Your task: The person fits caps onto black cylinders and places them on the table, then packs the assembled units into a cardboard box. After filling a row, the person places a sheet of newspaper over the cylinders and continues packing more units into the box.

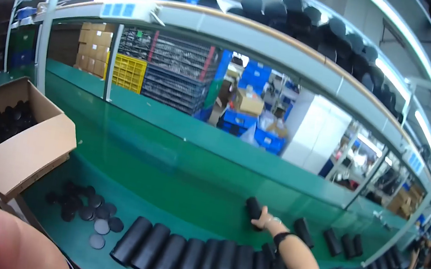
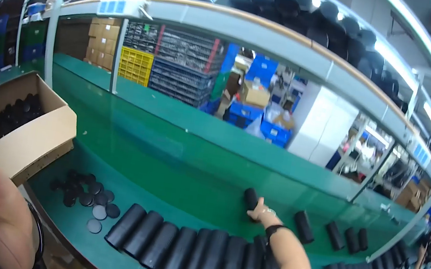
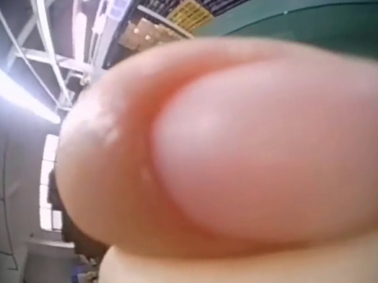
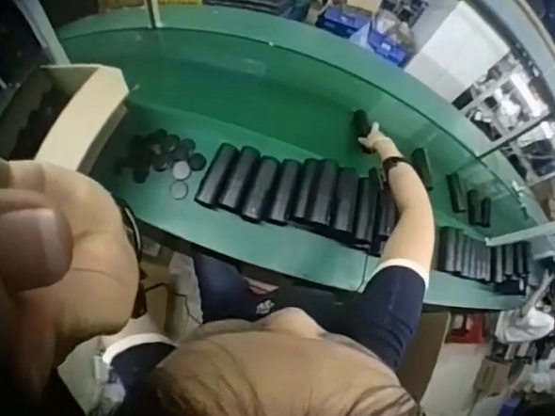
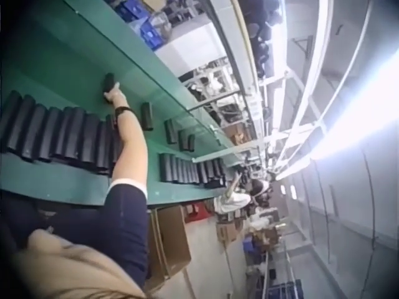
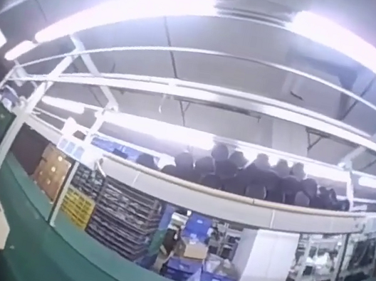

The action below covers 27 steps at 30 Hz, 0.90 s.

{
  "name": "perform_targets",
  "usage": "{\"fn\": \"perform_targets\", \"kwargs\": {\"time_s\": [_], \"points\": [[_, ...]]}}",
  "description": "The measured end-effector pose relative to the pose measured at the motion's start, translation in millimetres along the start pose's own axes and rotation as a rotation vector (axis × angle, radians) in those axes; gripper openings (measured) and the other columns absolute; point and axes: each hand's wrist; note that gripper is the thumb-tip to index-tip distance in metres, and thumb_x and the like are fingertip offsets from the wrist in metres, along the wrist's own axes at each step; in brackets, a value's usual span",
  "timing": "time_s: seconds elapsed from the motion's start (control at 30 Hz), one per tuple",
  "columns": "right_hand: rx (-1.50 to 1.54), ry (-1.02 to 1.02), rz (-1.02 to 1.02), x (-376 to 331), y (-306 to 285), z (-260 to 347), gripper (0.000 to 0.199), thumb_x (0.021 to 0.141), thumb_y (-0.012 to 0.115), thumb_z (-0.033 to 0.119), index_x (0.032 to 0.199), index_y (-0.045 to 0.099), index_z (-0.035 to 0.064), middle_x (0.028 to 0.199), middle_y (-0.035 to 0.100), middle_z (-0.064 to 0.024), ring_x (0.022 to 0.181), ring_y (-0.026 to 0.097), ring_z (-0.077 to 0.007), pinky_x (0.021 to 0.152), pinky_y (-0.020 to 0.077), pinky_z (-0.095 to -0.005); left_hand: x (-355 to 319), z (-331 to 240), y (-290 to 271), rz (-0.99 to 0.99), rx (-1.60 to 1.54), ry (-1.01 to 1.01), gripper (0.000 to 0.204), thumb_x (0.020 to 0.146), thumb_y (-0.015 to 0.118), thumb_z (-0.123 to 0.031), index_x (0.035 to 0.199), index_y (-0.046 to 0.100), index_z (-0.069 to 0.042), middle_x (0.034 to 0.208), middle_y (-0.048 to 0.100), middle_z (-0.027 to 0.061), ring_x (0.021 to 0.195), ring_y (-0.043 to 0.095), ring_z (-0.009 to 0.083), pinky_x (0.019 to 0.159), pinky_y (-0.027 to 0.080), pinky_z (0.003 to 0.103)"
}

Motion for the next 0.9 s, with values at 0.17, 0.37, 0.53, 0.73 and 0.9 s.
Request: {"fn": "perform_targets", "kwargs": {"time_s": [0.17, 0.37, 0.53, 0.73, 0.9], "points": [[-0.324, -0.291, -0.131, -30, -14, 52, 0.073, 0.078, 0.067, 0.046, 0.136, 0.041, 0.0105, 0.117, 0.061, -0.0226, 0.104, 0.06, -0.0383, 0.09, 0.0477, -0.0463, -7, -18, 10, -0.023, 0.067, -0.007, 0.038, 0.079, 0.057, 0.002, 0.116, 0.051, 0.001, 0.098, 0.057, 0.0139, 0.079, 0.055, 0.0219, 0.075, 0.044, 0.033], [0.182, -0.723, 0.261, -118, -35, 119, 0.037, 0.083, 0.067, 0.035, 0.1, 0.069, 0.0021, 0.095, 0.069, -0.0163, 0.089, 0.066, -0.0285, 0.079, 0.0512, -0.0374, -44, -21, 21, -0.03, 0.155, -0.149, 0.037, 0.078, 0.057, 0.008, 0.114, 0.053, 0.001, 0.092, 0.059, 0.0136, 0.071, 0.058, 0.0217, 0.071, 0.046, 0.033], [0.213, -0.688, 0.369, -146, -27, 112, 0.028, 0.08, 0.072, 0.027, 0.092, 0.069, 0.0019, 0.085, 0.07, -0.0102, 0.08, 0.065, -0.0198, 0.075, 0.0511, -0.0325, -154, 14, 47, 0.224, 0.142, -0.945, 0.031, 0.084, 0.056, 0.006, 0.115, 0.055, 0.003, 0.104, 0.052, 0.0092, 0.092, 0.056, 0.0147, 0.083, 0.048, 0.027], [-0.26, -0.54, 0.173, -201, -18, 151, 0.048, 0.076, 0.067, 0.054, 0.098, 0.073, 0.0116, 0.102, 0.068, -0.0135, 0.094, 0.064, -0.0327, 0.084, 0.0488, -0.0432, -311, 52, 132, 0.451, 0.41, -1.261, 0.088, 0.074, 0.075, -0.049, 0.129, 0.041, 0.01, 0.106, 0.054, 0.0206, 0.089, 0.059, 0.0275, 0.077, 0.051, 0.036], [-0.09, -0.495, 0.101, -219, 10, 137, 0.03, 0.083, 0.063, 0.04, 0.092, 0.074, 0.0127, 0.094, 0.069, -0.0134, 0.092, 0.064, -0.0334, 0.083, 0.0451, -0.0487, -278, 52, 167, 0.635, 0.35, -1.393, 0.092, 0.068, 0.078, -0.037, 0.133, 0.031, 0.009, 0.1, 0.061, 0.0268, 0.095, 0.061, 0.0417, 0.083, 0.05, 0.045]]}}
Point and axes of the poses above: each hand's wrist, its own x-axis towards the middle knuckle, its own y-axis out of the palm, z = x × y
